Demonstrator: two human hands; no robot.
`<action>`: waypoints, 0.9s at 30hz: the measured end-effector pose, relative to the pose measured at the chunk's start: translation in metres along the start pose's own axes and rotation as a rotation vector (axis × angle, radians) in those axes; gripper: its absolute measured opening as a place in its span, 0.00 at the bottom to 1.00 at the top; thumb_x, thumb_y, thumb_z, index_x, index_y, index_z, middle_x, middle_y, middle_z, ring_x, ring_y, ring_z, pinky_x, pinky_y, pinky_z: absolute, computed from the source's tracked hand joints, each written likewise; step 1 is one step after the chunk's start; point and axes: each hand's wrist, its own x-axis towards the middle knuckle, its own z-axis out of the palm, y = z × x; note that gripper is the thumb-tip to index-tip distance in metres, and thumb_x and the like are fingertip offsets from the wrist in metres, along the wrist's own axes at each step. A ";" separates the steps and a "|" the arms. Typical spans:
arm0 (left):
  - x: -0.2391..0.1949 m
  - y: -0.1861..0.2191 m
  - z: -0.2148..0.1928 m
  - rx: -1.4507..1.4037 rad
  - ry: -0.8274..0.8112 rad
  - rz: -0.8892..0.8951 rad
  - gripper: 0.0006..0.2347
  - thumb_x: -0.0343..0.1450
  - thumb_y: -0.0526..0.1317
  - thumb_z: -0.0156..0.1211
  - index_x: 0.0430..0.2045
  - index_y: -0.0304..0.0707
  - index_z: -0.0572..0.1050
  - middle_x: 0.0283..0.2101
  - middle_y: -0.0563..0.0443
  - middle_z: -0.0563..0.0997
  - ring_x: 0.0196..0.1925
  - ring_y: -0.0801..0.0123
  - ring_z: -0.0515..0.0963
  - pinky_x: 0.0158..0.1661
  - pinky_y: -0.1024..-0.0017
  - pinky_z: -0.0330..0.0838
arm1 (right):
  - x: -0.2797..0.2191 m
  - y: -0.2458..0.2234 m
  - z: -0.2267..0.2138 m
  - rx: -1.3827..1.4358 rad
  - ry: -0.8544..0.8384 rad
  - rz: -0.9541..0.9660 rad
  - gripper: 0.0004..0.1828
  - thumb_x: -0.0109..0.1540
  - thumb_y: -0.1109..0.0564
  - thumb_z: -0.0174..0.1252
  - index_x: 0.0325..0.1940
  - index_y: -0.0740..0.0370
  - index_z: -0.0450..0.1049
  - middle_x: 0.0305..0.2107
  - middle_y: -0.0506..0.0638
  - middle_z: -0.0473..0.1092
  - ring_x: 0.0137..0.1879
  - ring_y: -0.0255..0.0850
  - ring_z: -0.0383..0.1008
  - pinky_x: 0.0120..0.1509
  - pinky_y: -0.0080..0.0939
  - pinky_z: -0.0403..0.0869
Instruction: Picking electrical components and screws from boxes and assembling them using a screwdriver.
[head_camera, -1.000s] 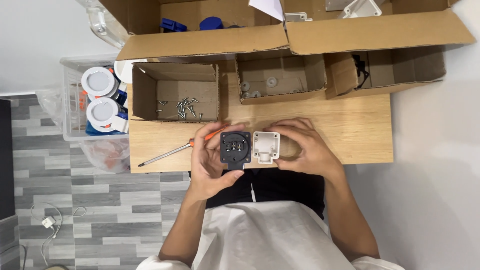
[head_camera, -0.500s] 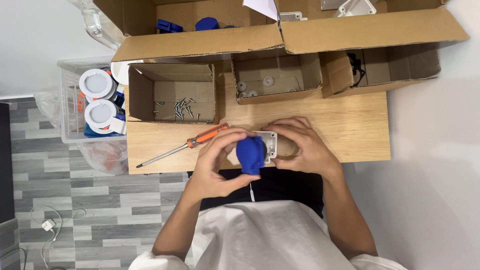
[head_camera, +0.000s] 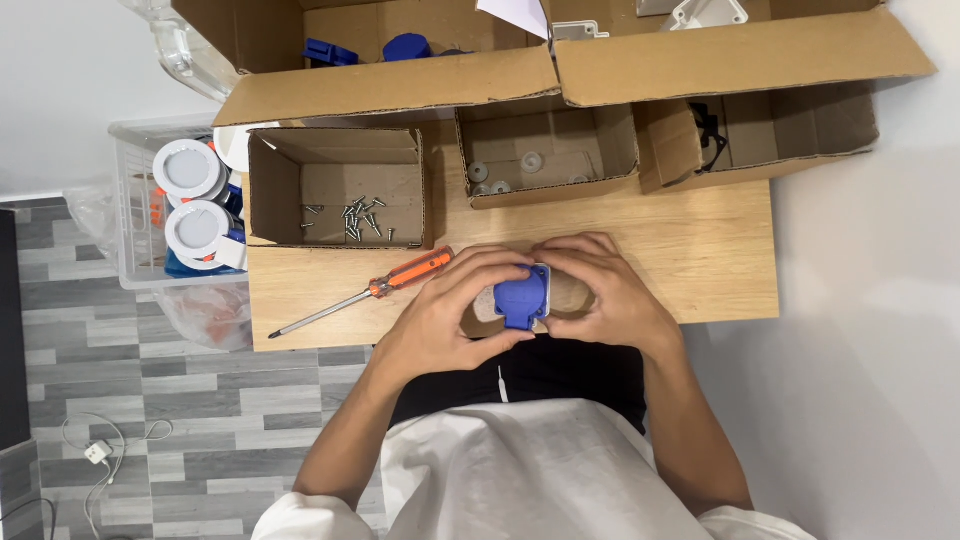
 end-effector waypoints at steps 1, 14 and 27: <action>0.000 -0.001 0.000 -0.001 0.000 -0.001 0.25 0.64 0.35 0.81 0.55 0.29 0.78 0.56 0.32 0.84 0.61 0.34 0.83 0.58 0.42 0.80 | 0.000 0.000 0.000 0.000 0.000 0.001 0.43 0.47 0.55 0.81 0.66 0.63 0.78 0.56 0.54 0.82 0.67 0.51 0.79 0.75 0.56 0.65; 0.002 -0.006 0.002 0.021 -0.040 -0.007 0.23 0.65 0.36 0.81 0.52 0.28 0.78 0.57 0.32 0.84 0.65 0.33 0.81 0.61 0.40 0.77 | 0.001 0.000 0.000 0.005 0.003 -0.010 0.43 0.47 0.55 0.81 0.67 0.63 0.78 0.56 0.54 0.82 0.67 0.51 0.79 0.74 0.58 0.66; -0.011 -0.017 0.015 0.237 0.024 0.070 0.27 0.66 0.47 0.81 0.57 0.35 0.79 0.65 0.31 0.80 0.69 0.28 0.77 0.64 0.35 0.74 | 0.001 0.000 -0.001 0.013 -0.012 0.010 0.43 0.47 0.56 0.79 0.68 0.62 0.78 0.56 0.53 0.82 0.67 0.51 0.78 0.75 0.58 0.65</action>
